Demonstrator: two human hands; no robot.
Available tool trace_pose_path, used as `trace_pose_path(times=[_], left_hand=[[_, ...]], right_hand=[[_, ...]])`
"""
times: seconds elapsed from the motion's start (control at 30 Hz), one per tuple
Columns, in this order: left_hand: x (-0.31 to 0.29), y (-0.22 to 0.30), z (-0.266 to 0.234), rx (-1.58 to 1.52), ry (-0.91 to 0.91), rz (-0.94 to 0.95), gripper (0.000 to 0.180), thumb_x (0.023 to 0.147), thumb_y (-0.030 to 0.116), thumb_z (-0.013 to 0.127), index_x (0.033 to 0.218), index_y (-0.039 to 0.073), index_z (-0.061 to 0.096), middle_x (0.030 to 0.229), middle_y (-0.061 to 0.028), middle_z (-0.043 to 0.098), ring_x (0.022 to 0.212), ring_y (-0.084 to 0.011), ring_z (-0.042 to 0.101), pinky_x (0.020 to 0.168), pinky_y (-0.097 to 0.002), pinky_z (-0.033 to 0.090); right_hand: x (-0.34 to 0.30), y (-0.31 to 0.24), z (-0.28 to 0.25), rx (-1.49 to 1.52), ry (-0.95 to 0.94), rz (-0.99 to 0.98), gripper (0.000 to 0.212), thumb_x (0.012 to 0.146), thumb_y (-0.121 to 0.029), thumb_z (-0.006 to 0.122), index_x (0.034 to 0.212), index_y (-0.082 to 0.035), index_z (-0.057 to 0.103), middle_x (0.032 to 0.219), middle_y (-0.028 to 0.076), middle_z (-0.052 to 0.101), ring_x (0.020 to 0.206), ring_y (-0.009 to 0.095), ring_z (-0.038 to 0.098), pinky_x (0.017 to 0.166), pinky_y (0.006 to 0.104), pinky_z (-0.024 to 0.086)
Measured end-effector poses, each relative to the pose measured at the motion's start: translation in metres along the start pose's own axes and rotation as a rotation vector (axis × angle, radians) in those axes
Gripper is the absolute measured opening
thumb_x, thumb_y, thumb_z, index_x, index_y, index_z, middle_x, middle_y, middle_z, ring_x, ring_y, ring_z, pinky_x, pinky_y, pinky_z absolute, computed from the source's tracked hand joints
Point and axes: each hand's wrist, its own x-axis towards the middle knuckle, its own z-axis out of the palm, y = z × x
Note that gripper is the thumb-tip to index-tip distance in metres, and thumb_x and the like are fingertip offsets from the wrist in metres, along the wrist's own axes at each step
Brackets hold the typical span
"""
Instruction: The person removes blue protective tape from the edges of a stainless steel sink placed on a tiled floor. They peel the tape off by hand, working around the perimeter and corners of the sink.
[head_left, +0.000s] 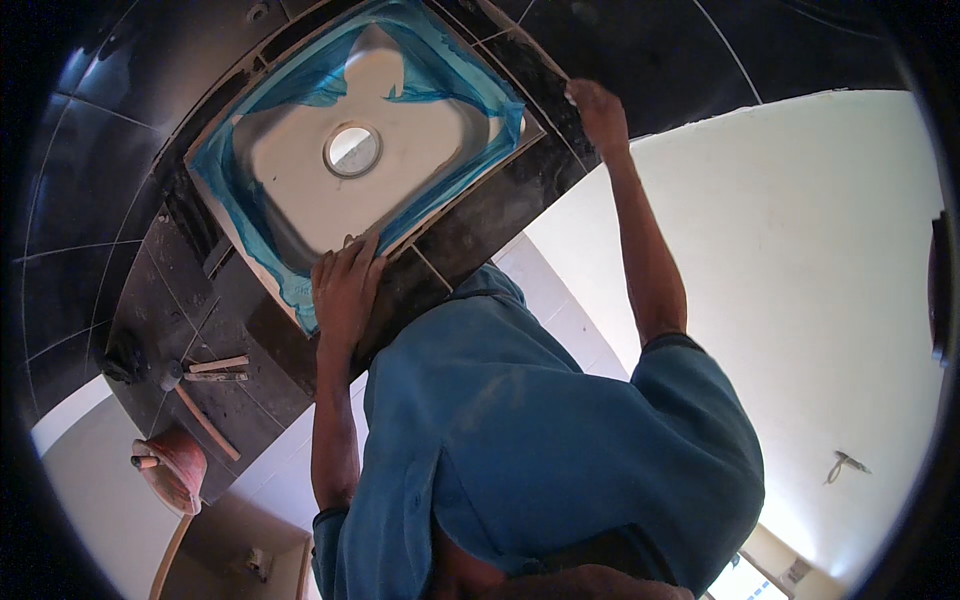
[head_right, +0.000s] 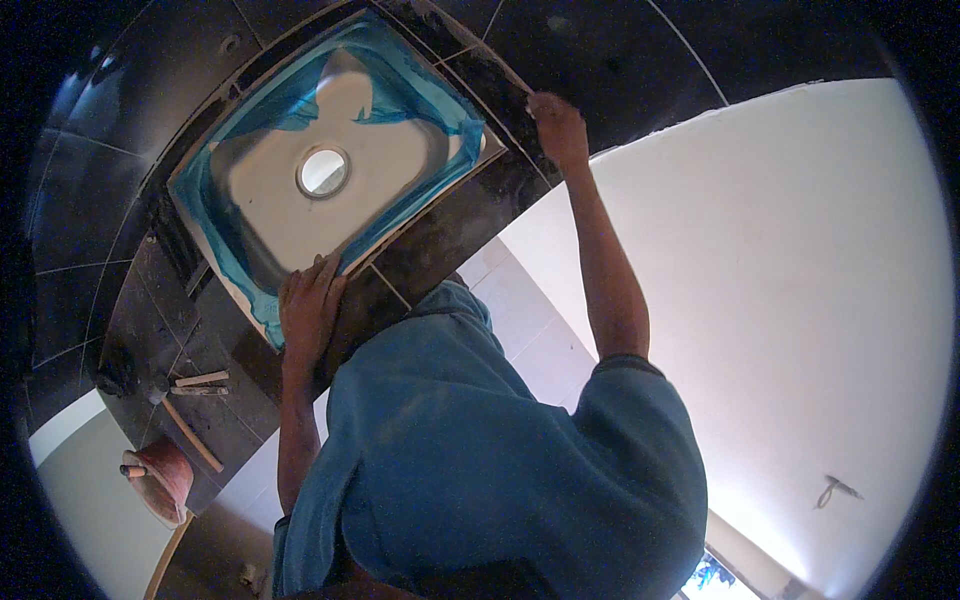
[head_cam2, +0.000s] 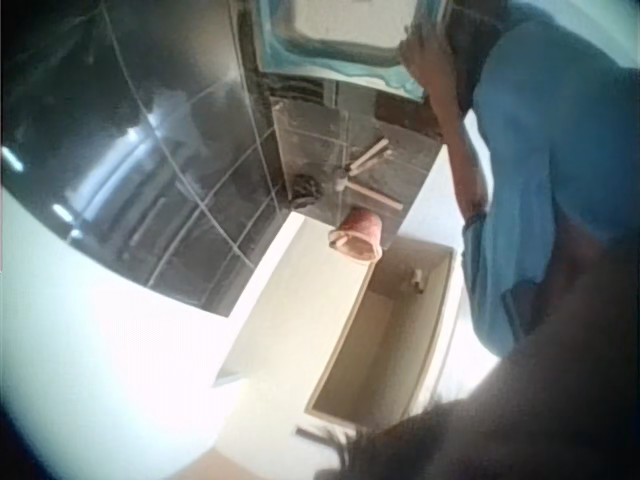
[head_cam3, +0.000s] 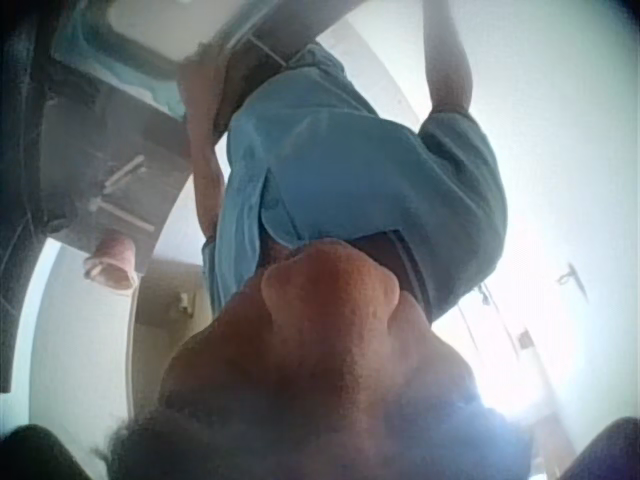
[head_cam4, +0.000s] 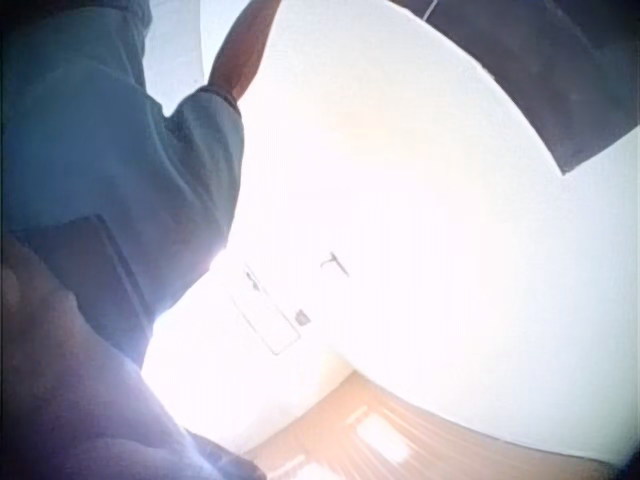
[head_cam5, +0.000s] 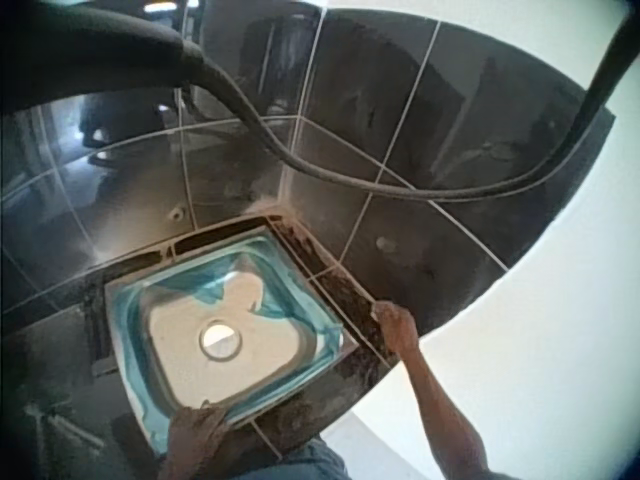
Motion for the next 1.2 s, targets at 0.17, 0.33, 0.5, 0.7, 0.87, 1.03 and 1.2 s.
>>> trace_pose_path(times=[0.17,0.33,0.5,0.7,0.87,1.03,1.2], left_hand=[[-0.011,-0.001,-0.007,0.043,0.018,-0.048,0.042,0.102,0.030,0.067,0.140,0.012,0.066,0.127,-0.0124,0.071,0.121,-0.0325,0.063,0.116,-0.0497,0.038],[-0.029,-0.028,0.000,0.099,0.088,-0.225,0.055,0.101,0.040,0.067,0.146,0.008,0.060,0.150,-0.0215,0.053,0.139,-0.0397,0.049,0.120,-0.0544,0.033],[-0.018,-0.098,0.006,0.333,0.236,-0.743,0.092,0.099,0.068,0.057,0.163,0.006,0.032,0.171,-0.0253,0.021,0.159,-0.0425,0.018,0.127,-0.0596,0.017],[0.044,-0.135,-0.002,0.433,0.133,-0.937,0.104,0.096,0.075,0.055,0.167,0.007,0.021,0.174,-0.0231,0.015,0.162,-0.0411,0.011,0.126,-0.0659,0.013],[0.086,-0.176,0.003,0.574,0.114,-0.961,0.102,0.096,0.073,0.055,0.168,0.008,0.020,0.174,-0.0214,0.019,0.161,-0.0420,0.015,0.124,-0.0685,0.016],[0.110,-0.234,0.003,0.575,0.216,-0.841,0.097,0.100,0.069,0.051,0.166,0.004,0.022,0.173,-0.0221,0.021,0.159,-0.0433,0.019,0.125,-0.0661,0.018],[0.122,-0.264,-0.002,0.536,0.251,-0.611,0.093,0.103,0.063,0.052,0.165,0.001,0.023,0.172,-0.0236,0.022,0.159,-0.0441,0.020,0.127,-0.0590,0.019]], right_hand=[[-0.075,0.005,0.023,-0.352,0.037,-0.375,0.037,0.102,-0.026,0.066,0.131,-0.003,0.071,0.140,0.015,0.065,0.137,0.037,0.054,0.116,0.0439,0.041],[-0.106,-0.019,0.047,-0.454,0.160,-0.364,0.038,0.102,-0.025,0.065,0.133,-0.005,0.070,0.145,0.013,0.062,0.142,0.038,0.048,0.120,0.0553,0.035],[-0.108,-0.023,0.043,-0.441,0.160,-0.314,0.038,0.103,-0.026,0.065,0.135,-0.006,0.069,0.146,0.010,0.062,0.144,0.036,0.048,0.121,0.0577,0.033],[-0.104,-0.024,0.044,-0.446,0.141,-0.308,0.039,0.100,-0.026,0.069,0.134,-0.007,0.070,0.145,0.007,0.062,0.144,0.032,0.048,0.120,0.0562,0.034],[-0.099,-0.021,0.036,-0.447,0.083,-0.331,0.039,0.098,-0.028,0.072,0.130,-0.007,0.072,0.145,0.005,0.062,0.143,0.030,0.048,0.119,0.0546,0.035],[-0.093,-0.018,0.033,-0.426,0.076,-0.356,0.039,0.095,-0.029,0.075,0.127,-0.007,0.074,0.143,0.003,0.063,0.141,0.027,0.050,0.119,0.0533,0.036],[-0.094,-0.013,0.032,-0.413,0.064,-0.351,0.038,0.094,-0.027,0.076,0.126,-0.007,0.074,0.142,0.003,0.064,0.141,0.025,0.052,0.119,0.0522,0.035]])
